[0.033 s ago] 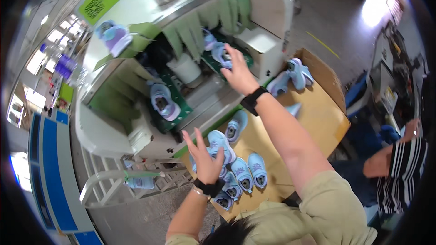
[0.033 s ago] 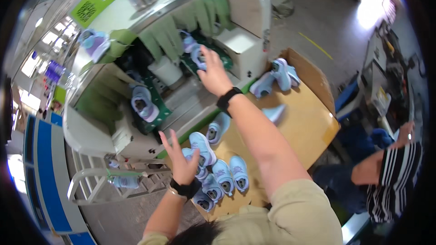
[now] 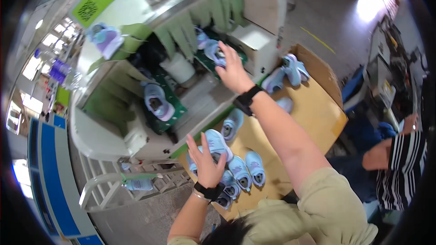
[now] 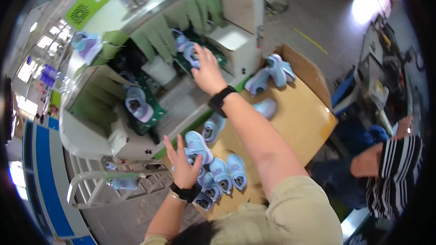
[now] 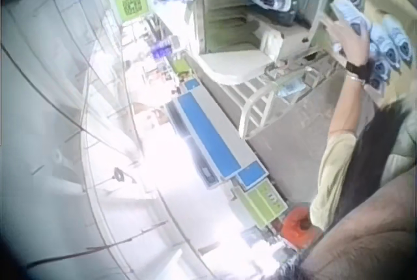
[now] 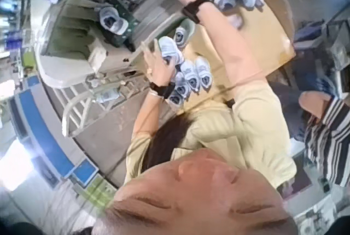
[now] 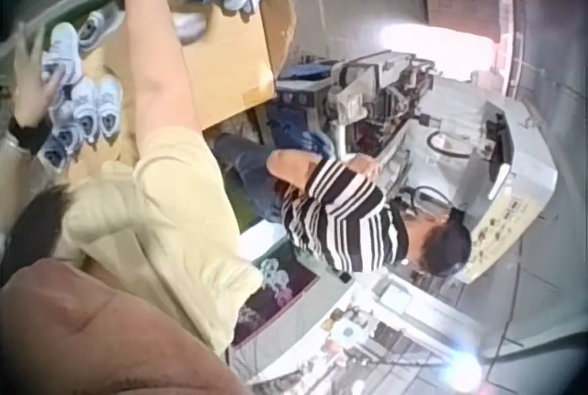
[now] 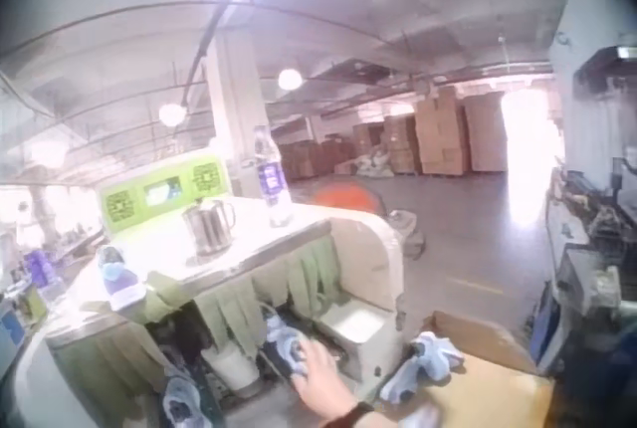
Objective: The person picks up light blue and purple sneakers from a white metal rack and places them onto a wooden table. They repeatedly pick up individual shoes and arrange them in neat rows on the table surface.
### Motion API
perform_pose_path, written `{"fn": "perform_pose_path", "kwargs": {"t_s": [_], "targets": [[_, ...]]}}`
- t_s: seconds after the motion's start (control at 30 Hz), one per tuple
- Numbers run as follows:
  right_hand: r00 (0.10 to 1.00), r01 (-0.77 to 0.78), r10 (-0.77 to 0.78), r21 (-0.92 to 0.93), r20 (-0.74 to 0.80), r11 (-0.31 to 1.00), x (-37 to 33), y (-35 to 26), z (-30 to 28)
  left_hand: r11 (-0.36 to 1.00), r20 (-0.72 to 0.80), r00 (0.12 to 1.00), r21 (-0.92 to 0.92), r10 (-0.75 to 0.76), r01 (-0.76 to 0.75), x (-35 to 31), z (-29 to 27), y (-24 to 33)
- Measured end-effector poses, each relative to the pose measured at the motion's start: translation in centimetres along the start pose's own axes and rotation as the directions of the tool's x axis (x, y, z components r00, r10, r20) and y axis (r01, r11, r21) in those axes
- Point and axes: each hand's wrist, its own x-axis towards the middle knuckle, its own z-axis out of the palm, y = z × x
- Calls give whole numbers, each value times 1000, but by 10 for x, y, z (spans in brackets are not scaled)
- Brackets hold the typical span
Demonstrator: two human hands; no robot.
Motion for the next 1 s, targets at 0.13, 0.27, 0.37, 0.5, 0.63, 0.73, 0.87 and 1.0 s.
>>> {"fn": "perform_pose_path", "kwargs": {"t_s": [0.13, 0.27, 0.37, 0.5, 0.63, 0.73, 0.87, 1.0], "targets": [[988, -110, 117, -76, 96, 991, -77, -23, -18, 950, 290, 941, 301, -172, 81, -65, 38, -24], [895, -202, 402, -630, 191, 750, -192, 72, -68, 941, 321, 942, 338, -102, -13, -78, 52, -37], [757, -184, 519, -633, 396, 752, -274, 98, -127, 950, 314, 946, 313, -85, -19, -79, 59, -46], [817, -382, 565, -626, 115, 680, -332, 115, -152, 954, 332, 939, 300, -89, -16, -77, 60, -43], [945, -293, 326, -401, 14, 868, -280, 96, -131, 945, 370, 923, 327, -110, -18, -71, 64, -51], [939, 19, 139, -452, 314, 892, -228, 60, -87, 936, 368, 920, 351, -135, -2, -67, 69, -55], [858, 25, 294, -606, 421, 795, -216, 73, -49, 937, 379, 917, 348, -126, -15, -62, 72, -49], [894, -120, 339, -572, 294, 811, -248, 68, -63, 935, 369, 911, 351, -184, 46, -68, 64, -51]]}}
